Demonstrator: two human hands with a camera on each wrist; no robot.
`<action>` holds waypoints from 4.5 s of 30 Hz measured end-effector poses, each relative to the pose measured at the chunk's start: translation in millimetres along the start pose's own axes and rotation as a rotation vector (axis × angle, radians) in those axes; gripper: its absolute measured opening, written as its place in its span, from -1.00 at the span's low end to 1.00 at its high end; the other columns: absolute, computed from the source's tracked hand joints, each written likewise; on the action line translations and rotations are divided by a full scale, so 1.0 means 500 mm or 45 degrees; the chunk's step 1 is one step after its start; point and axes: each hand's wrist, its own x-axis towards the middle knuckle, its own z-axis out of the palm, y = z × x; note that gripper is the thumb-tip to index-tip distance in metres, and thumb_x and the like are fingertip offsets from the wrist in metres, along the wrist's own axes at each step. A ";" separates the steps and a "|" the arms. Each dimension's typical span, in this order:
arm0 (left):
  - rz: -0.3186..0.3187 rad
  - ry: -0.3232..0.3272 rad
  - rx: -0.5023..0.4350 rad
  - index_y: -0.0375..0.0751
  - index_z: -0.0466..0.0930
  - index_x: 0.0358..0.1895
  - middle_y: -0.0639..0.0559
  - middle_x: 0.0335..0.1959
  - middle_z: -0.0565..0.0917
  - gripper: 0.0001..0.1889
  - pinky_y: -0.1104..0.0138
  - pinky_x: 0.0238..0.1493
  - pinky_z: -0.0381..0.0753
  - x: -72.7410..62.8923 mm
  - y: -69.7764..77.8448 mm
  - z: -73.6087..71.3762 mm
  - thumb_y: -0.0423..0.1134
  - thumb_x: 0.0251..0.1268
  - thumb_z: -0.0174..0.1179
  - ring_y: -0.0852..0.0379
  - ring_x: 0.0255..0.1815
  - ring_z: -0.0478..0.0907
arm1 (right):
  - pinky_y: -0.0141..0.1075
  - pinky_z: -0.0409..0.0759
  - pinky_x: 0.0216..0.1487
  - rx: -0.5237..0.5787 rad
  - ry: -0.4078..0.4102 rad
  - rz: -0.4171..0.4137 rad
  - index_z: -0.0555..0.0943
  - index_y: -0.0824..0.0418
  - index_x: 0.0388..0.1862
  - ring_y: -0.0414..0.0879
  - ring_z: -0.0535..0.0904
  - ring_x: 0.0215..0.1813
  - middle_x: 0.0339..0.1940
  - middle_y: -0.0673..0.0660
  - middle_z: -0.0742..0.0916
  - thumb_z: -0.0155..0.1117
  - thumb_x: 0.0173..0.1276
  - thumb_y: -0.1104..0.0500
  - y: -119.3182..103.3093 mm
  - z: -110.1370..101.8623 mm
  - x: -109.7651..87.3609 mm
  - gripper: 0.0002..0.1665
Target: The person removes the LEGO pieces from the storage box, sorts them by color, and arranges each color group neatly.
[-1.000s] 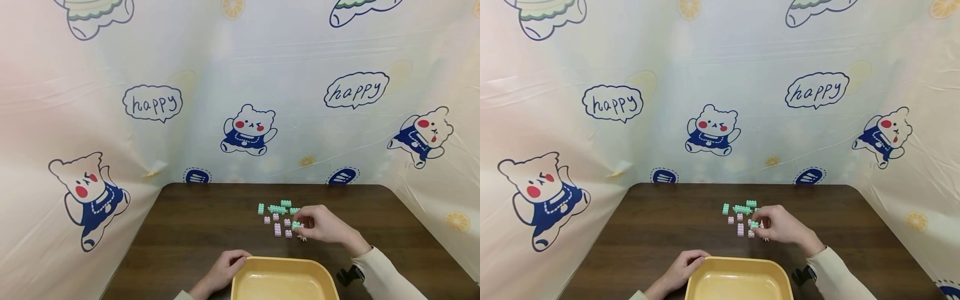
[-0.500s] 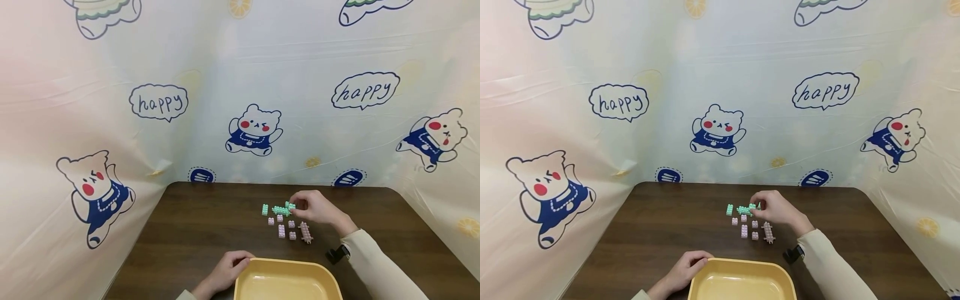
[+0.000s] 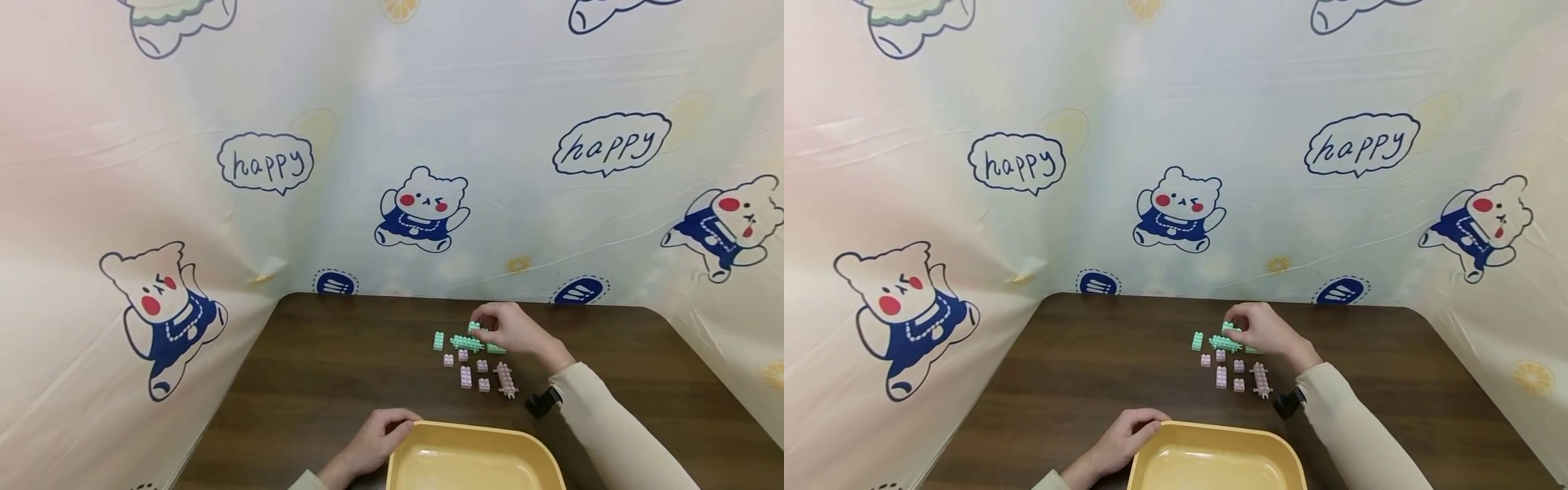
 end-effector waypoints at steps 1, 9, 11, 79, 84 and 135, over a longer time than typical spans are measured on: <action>-0.004 -0.002 -0.003 -0.32 0.65 -0.05 -0.29 -0.18 0.72 -0.76 0.31 -0.24 0.69 0.000 0.005 0.000 -0.37 0.50 -0.02 0.22 -0.24 0.65 | -0.38 0.56 -0.38 0.002 -0.002 -0.006 0.67 0.00 -0.20 -0.27 0.53 -0.41 -0.43 -0.17 0.66 0.41 0.26 0.09 0.002 0.002 0.003 -0.86; 0.012 0.000 -0.023 -0.35 0.65 -0.06 -0.30 -0.20 0.72 -0.77 0.33 -0.23 0.68 -0.003 0.052 -0.002 -0.37 0.49 -0.02 0.26 -0.24 0.64 | -0.38 0.58 -0.33 0.019 -0.030 -0.005 0.68 0.05 -0.18 -0.30 0.56 -0.38 -0.40 -0.15 0.69 0.39 0.28 0.04 0.017 0.011 0.025 -0.82; 0.020 0.004 -0.017 -0.33 0.66 -0.06 -0.27 -0.20 0.72 -0.77 0.35 -0.23 0.67 -0.001 0.052 -0.003 -0.37 0.49 -0.02 0.30 -0.24 0.63 | -0.37 0.58 -0.34 0.028 -0.032 -0.006 0.68 0.05 -0.18 -0.29 0.57 -0.38 -0.40 -0.14 0.69 0.39 0.29 0.04 0.021 0.013 0.031 -0.82; 0.018 0.004 0.000 -0.25 0.66 -0.05 -0.20 -0.20 0.74 -0.77 0.36 -0.23 0.68 0.003 -0.005 -0.001 -0.30 0.50 0.00 0.28 -0.23 0.65 | -0.24 0.52 -0.35 -0.205 -0.400 0.383 0.68 0.12 -0.07 -0.13 0.54 -0.34 -0.16 0.07 0.71 0.33 0.33 0.12 0.136 0.116 0.143 -0.78; 0.027 0.011 0.019 -0.24 0.66 -0.05 -0.19 -0.20 0.74 -0.78 0.36 -0.22 0.67 0.001 -0.006 0.000 -0.30 0.49 0.01 0.26 -0.23 0.65 | -0.23 0.55 -0.32 -0.220 -0.399 0.363 0.68 0.13 -0.07 -0.15 0.56 -0.33 -0.19 0.06 0.71 0.34 0.32 0.13 0.136 0.119 0.141 -0.78; 0.010 -0.007 -0.013 -0.22 0.67 -0.05 -0.19 -0.19 0.73 -0.76 0.37 -0.20 0.66 0.001 -0.007 0.004 -0.30 0.50 -0.01 0.31 -0.23 0.62 | -0.43 0.54 -0.48 -0.015 -0.124 -0.178 0.62 0.04 0.05 -0.29 0.51 -0.49 -0.28 -0.13 0.68 0.39 0.28 0.03 -0.094 0.034 -0.006 -0.63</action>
